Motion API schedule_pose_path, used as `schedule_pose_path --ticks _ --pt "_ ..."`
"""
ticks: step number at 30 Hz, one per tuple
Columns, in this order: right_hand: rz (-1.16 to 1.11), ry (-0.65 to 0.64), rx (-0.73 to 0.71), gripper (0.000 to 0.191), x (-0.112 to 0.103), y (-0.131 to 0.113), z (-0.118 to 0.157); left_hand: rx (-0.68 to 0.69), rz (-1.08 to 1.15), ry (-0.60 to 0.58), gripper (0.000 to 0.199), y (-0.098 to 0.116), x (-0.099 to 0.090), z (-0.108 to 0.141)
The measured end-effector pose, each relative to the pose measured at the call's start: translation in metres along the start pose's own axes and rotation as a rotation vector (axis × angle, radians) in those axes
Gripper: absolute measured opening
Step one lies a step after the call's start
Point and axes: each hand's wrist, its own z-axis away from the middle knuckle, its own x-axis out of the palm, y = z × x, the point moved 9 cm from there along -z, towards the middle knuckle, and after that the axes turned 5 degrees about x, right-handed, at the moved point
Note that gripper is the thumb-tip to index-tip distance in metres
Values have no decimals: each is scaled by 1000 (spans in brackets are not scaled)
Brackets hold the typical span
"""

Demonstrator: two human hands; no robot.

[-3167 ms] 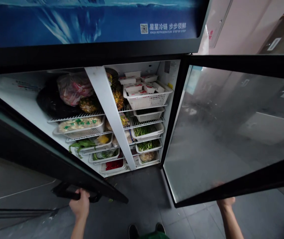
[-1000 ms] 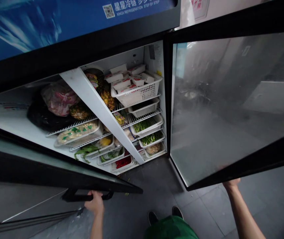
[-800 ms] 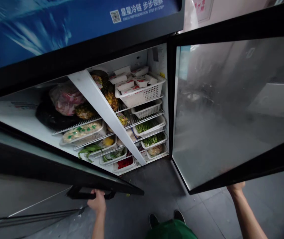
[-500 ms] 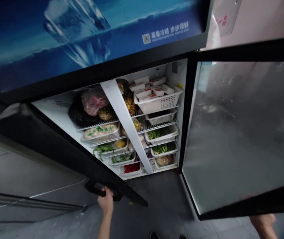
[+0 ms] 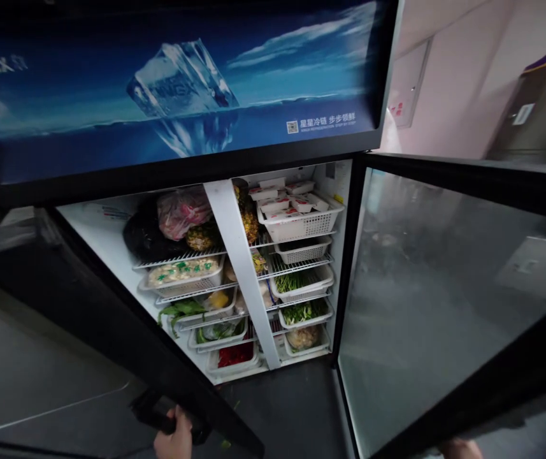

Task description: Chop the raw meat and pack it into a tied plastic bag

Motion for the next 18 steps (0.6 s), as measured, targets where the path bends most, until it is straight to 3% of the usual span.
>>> schedule_pose_path --ticks 5,9,13,18 --pt "-49 47 115 25 4 1 21 26 -52 30 37 -6 -3 -1" --pt "-149 -61 131 31 30 -12 50 39 -18 23 45 -5 8 7" --pt "-233 -349 89 55 95 -48 99 16 57 10 51 -2 27 15" --pt "-285 -773 -102 81 200 -125 167 132 140 -47 46 26 62 31"
